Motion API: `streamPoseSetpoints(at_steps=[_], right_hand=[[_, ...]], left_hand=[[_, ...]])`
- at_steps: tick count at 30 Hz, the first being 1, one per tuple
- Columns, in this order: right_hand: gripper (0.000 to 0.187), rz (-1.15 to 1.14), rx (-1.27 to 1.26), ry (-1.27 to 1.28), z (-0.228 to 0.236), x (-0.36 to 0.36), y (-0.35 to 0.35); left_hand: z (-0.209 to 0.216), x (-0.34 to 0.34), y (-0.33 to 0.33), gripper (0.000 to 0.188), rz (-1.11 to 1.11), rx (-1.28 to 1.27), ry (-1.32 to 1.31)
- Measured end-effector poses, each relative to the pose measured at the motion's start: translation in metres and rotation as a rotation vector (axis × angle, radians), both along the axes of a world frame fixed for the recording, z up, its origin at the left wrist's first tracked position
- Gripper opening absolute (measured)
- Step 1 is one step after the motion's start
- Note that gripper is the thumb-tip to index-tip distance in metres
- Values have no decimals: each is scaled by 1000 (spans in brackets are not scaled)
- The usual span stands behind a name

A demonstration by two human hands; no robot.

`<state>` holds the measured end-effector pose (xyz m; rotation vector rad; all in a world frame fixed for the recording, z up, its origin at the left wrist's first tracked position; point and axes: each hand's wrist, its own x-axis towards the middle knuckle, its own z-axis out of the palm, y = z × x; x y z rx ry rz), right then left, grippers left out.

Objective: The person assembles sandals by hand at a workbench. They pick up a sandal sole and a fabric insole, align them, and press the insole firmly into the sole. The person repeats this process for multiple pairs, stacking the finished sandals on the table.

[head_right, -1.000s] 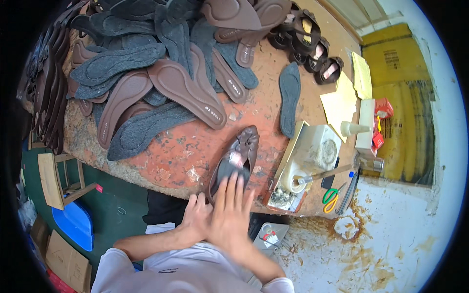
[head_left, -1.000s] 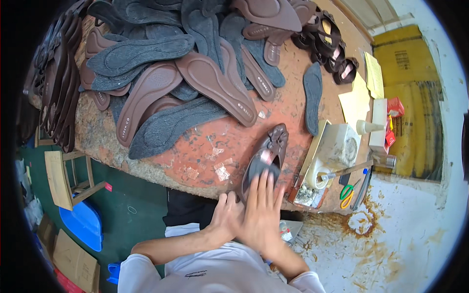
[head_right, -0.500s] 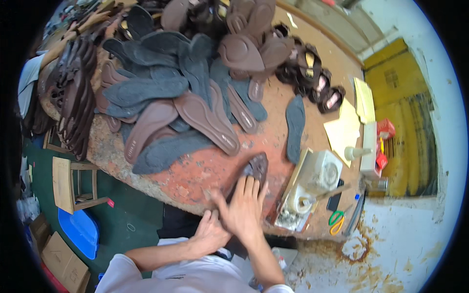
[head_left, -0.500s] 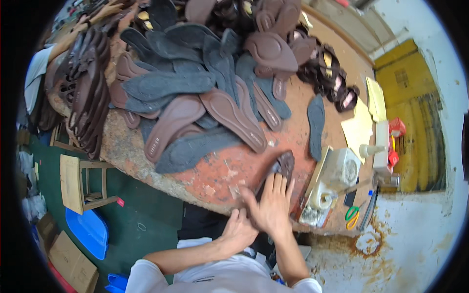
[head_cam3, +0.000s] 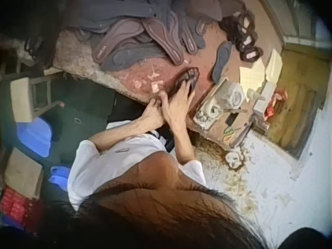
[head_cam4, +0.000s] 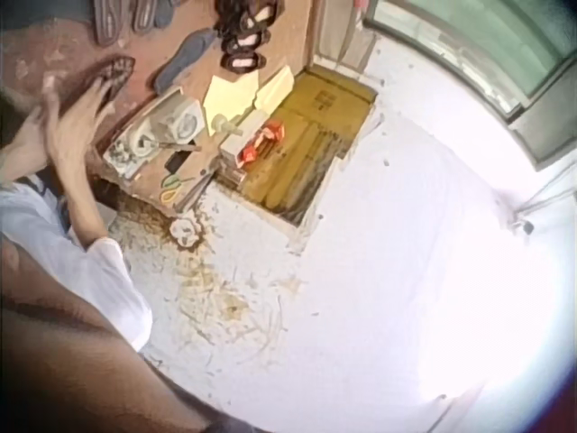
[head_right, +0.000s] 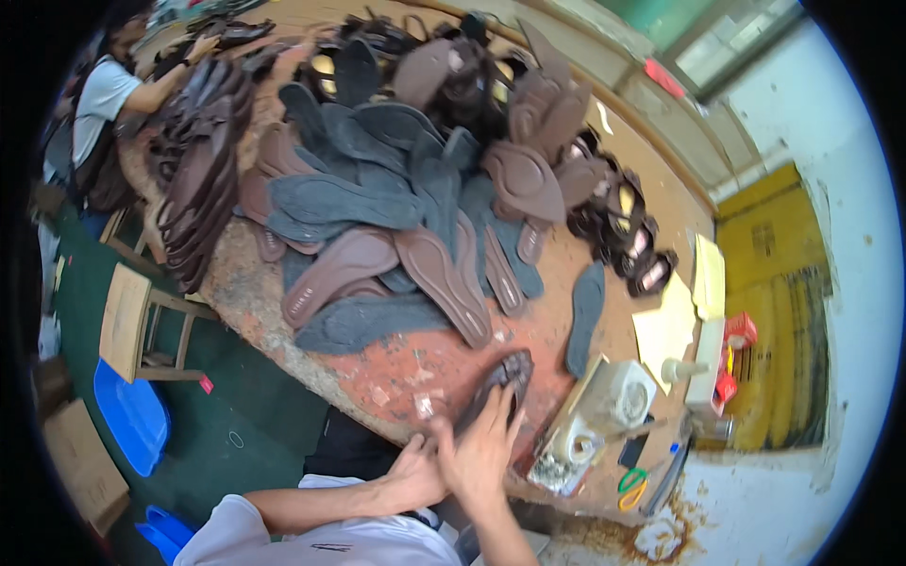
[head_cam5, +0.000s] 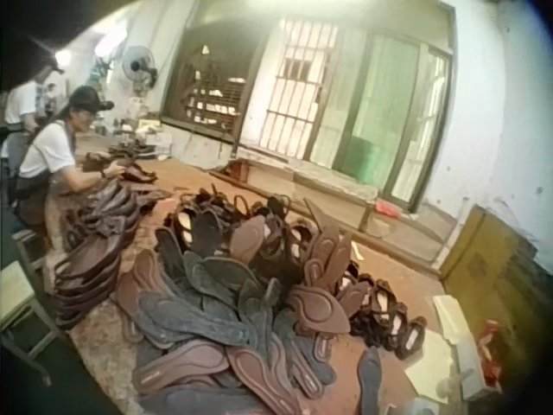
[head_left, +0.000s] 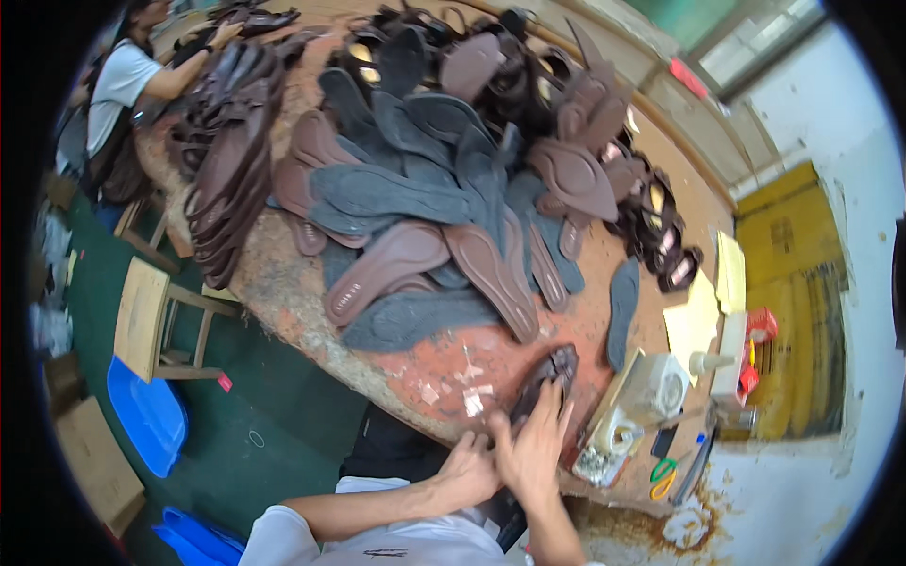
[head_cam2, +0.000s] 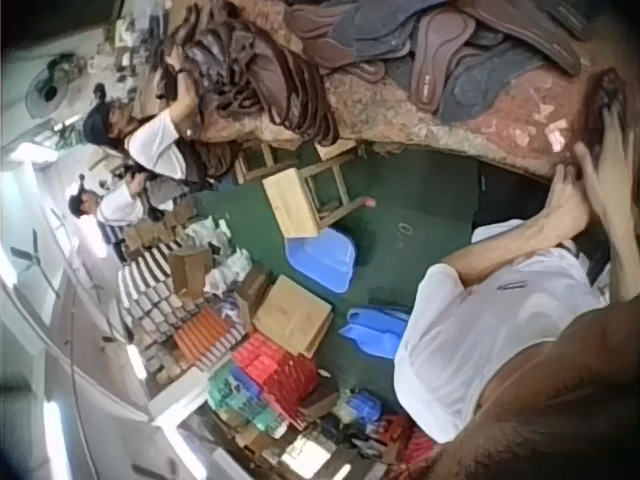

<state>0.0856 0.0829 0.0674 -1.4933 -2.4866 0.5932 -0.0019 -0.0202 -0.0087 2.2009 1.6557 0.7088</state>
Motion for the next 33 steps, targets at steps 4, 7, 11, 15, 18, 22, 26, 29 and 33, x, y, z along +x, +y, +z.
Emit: streamPoseSetpoints(at_steps=[4, 7, 11, 15, 18, 22, 26, 29, 33], right_hand=[[112, -48, -45, -133, 2, -19, 20], [107, -7, 163, -273, -40, -4, 14], [106, -104, 16, -190, -34, -16, 49], [99, -68, -76, -301, -16, -38, 40], [82, 204, -101, 13, -6, 14, 33], [46, 47, 37, 912, 22, 18, -8], [50, -212, -18, 915, 4, 59, 3], [38, -192, -87, 786, -4, 36, 16], [23, -42, -102, 913, 22, -53, 77]], left_hand=[[6, 6, -1, 22, 20, -125, 16], [10, 2, -6, 22, -13, -111, 158], [-7, 20, 1, 42, 24, -106, 27], [-15, 24, 7, 25, 140, -13, -42], [25, -23, 5, 28, 78, -6, 18], [56, -118, -17, 10, 200, 474, 28], [131, -277, -12, 19, 555, 806, 223], [148, -404, 22, 38, 921, 777, 37], [100, -541, -5, 35, 1110, 441, 184]])
